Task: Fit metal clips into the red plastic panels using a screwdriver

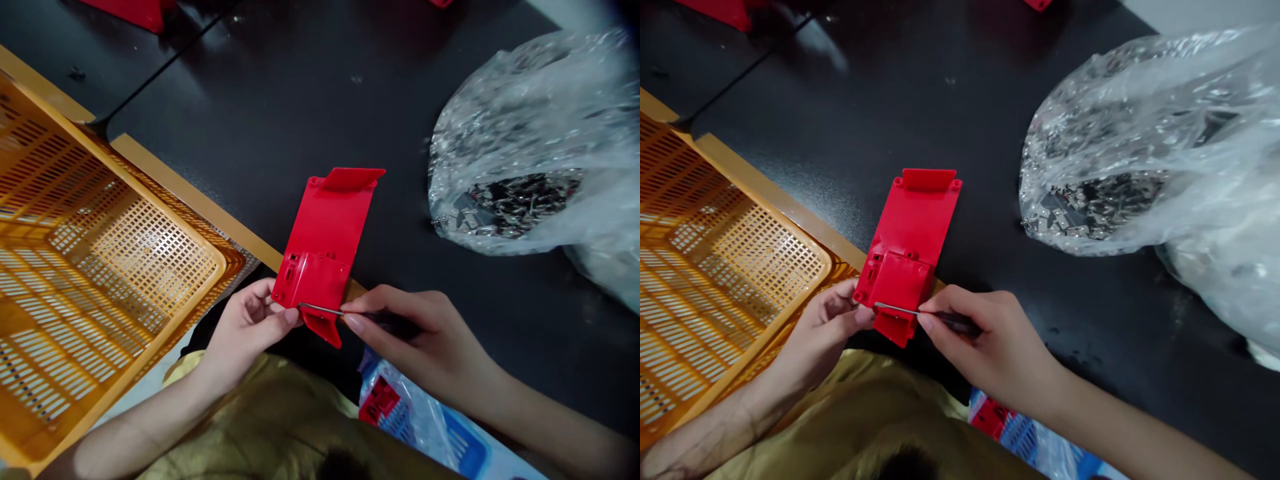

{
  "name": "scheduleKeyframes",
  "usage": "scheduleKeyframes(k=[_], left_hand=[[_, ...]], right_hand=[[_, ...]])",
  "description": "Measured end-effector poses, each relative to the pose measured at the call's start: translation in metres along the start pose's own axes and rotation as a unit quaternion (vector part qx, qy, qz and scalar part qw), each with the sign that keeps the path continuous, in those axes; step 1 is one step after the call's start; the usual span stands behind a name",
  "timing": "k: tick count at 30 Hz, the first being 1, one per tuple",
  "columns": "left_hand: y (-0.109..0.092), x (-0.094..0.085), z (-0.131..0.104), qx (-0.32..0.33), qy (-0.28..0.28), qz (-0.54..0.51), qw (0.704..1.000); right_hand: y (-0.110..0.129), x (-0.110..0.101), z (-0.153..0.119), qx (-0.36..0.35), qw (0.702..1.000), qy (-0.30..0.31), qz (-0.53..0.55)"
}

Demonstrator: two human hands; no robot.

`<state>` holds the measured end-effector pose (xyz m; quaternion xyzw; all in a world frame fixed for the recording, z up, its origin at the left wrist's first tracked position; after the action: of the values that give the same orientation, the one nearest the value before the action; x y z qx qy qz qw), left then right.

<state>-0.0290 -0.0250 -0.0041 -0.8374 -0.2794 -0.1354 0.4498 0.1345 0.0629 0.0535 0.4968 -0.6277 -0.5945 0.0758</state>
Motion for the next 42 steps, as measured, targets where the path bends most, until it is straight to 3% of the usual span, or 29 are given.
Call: scheduleKeyframes(k=[17, 30, 42], left_hand=[[-0.004, 0.0, -0.005, -0.001, -0.03, 0.056, 0.998], [-0.003, 0.004, -0.003, 0.012, -0.029, 0.045, 0.998], [-0.002, 0.009, -0.004, -0.014, -0.075, 0.03, 0.997]], right_hand=[[0.01, -0.006, 0.003, 0.066, 0.997, 0.05, 0.012], [0.011, -0.006, 0.005, 0.067, 0.996, 0.059, 0.029], [0.016, -0.011, 0.013, 0.078, 0.993, 0.086, 0.007]])
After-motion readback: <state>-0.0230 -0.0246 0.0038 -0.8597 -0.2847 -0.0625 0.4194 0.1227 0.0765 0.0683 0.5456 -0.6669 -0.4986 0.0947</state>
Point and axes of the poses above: each hand's wrist, its own z-axis towards the middle knuckle, its own x-axis out of the palm, y = z × x, the point moved 4 cm from there along z, towards the middle knuckle, and after that the axes turned 2 degrees about x, right-handed, at the moved point
